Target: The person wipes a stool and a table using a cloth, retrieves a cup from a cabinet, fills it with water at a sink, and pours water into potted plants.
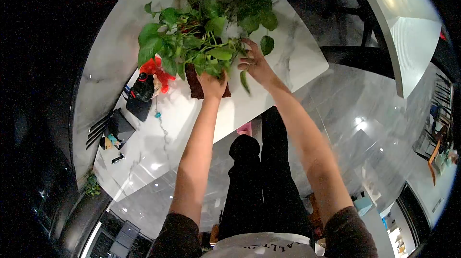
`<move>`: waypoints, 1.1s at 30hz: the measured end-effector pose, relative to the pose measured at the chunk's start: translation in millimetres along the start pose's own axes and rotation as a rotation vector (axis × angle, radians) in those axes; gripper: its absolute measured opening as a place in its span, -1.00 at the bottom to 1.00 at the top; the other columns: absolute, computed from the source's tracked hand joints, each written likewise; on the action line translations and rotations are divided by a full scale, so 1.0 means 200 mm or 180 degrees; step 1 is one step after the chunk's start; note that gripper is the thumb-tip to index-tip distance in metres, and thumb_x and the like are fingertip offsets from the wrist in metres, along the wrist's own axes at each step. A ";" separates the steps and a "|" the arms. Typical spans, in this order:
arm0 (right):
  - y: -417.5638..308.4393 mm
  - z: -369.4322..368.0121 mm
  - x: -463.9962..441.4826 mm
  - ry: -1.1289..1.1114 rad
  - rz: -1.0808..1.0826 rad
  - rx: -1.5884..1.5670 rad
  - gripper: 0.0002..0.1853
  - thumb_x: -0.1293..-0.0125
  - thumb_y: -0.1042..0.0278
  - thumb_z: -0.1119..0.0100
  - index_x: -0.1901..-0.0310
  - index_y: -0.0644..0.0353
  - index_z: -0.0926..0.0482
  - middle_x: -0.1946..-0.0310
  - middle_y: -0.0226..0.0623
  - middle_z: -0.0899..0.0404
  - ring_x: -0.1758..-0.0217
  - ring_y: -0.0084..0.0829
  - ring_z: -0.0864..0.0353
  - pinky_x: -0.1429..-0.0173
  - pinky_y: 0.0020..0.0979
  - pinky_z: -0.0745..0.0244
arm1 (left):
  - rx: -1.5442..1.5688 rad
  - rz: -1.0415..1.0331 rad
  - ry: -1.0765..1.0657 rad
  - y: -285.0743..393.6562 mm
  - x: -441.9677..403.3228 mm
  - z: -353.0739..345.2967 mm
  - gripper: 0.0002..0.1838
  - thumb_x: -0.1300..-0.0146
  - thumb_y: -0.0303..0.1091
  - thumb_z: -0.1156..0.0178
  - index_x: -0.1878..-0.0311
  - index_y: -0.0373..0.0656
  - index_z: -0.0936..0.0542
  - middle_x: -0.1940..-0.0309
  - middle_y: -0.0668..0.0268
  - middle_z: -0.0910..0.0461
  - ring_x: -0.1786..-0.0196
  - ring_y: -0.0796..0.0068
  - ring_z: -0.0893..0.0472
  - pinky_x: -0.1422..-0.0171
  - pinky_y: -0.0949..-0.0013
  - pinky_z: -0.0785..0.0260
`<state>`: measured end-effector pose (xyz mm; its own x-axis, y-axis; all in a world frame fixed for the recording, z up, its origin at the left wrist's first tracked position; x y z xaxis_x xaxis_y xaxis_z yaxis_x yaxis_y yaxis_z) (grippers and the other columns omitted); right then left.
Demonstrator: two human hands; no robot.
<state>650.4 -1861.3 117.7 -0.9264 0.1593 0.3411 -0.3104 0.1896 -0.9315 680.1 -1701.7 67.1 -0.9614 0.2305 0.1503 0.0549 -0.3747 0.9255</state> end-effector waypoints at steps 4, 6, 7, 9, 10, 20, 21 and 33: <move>0.00 -0.02 0.04 0.0240 -0.0020 -0.0742 -0.50 -0.06 0.60 -0.13 -0.05 0.16 -0.21 0.22 -0.31 -0.38 0.20 -0.52 -0.42 0.14 -0.45 -0.39 | -0.2271 -0.0655 -0.0496 0.27 0.02 -0.09 -0.56 -0.17 -0.19 -0.01 -0.09 -0.16 -0.36 -0.14 0.15 -0.27 -0.20 0.12 -0.21 -0.27 0.05 0.01; -0.01 -0.05 0.13 0.0427 0.0217 -0.0904 -0.63 -0.06 0.57 -0.13 0.08 0.17 -0.30 0.27 -0.37 -0.43 0.25 -0.54 -0.46 0.18 -0.55 -0.35 | -0.2834 -0.0656 -0.0704 0.31 0.06 -0.13 -0.33 -0.17 0.02 0.08 -0.28 -0.15 -0.11 -0.27 0.15 -0.10 -0.30 0.11 -0.08 -0.35 0.10 0.17; -0.06 -0.09 0.19 0.0459 0.0209 -0.0834 -0.68 -0.07 0.56 -0.12 0.11 0.19 -0.31 0.30 -0.36 -0.44 0.28 -0.56 -0.45 0.20 -0.57 -0.34 | -0.3491 -0.0712 -0.0910 0.27 0.04 -0.17 -0.30 -0.16 0.02 0.07 -0.28 -0.18 -0.08 -0.29 0.08 -0.03 -0.32 0.07 -0.02 -0.36 0.07 0.21; -0.19 -0.17 0.28 0.0488 0.0186 -0.0763 -0.72 -0.08 0.56 -0.11 0.14 0.21 -0.33 0.33 -0.35 -0.45 0.31 -0.59 -0.43 0.22 -0.58 -0.33 | -0.3552 -0.1136 -0.0388 0.30 0.00 -0.19 -0.25 -0.11 -0.02 0.03 -0.29 -0.25 -0.03 -0.29 -0.10 0.08 -0.35 -0.03 0.09 -0.34 -0.03 0.26; -0.25 -0.20 0.31 0.0559 0.0225 -0.0754 -0.73 -0.09 0.56 -0.10 0.15 0.22 -0.33 0.36 -0.35 -0.46 0.34 -0.60 -0.42 0.26 -0.58 -0.33 | -0.3285 -0.1161 -0.0155 0.31 0.00 -0.21 -0.28 -0.15 -0.06 0.04 -0.29 -0.25 -0.03 -0.29 -0.10 0.07 -0.35 -0.06 0.10 -0.32 -0.05 0.24; -0.36 -0.26 0.37 0.0462 -0.0100 -0.0694 -0.76 -0.16 0.60 0.01 0.12 0.28 -0.30 0.39 -0.31 -0.52 0.35 -0.65 -0.44 0.25 -0.62 -0.34 | -0.3155 -0.0887 0.0406 0.50 -0.13 -0.49 -0.50 -0.17 -0.16 0.08 -0.10 -0.31 -0.29 -0.13 -0.06 -0.23 -0.18 -0.05 -0.18 -0.14 0.02 -0.07; -0.36 -0.25 0.37 0.0398 -0.0206 -0.0497 -0.77 -0.17 0.59 0.02 0.12 0.28 -0.29 0.39 -0.31 -0.52 0.36 -0.65 -0.44 0.26 -0.62 -0.35 | -0.3110 -0.0867 0.0424 0.49 -0.17 -0.49 -0.53 -0.14 -0.15 0.07 -0.02 -0.32 -0.34 -0.07 -0.04 -0.30 -0.18 -0.05 -0.19 -0.15 0.02 -0.06; -0.32 -0.19 0.33 0.0582 -0.0299 -0.0792 -0.72 -0.14 0.58 0.00 0.09 0.26 -0.27 0.46 -0.31 -0.52 0.43 -0.63 -0.46 0.32 -0.63 -0.36 | -0.2868 -0.1181 -0.0116 0.52 -0.28 -0.57 -0.49 -0.08 -0.22 0.06 -0.11 -0.24 -0.32 -0.07 0.06 -0.32 -0.22 0.02 -0.15 -0.27 0.04 0.05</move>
<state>617.9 -1826.0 204.9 -0.8356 0.2970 0.4621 -0.3101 0.4392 -0.8432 709.8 -1855.4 114.7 -0.8662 0.4945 -0.0723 -0.4911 -0.8157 0.3057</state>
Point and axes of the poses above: each hand's wrist, its own x-axis away from the middle knuckle, its own z-axis out of the back of the hand, y = z × x, the point moved 9 cm from there along -x, towards the middle knuckle
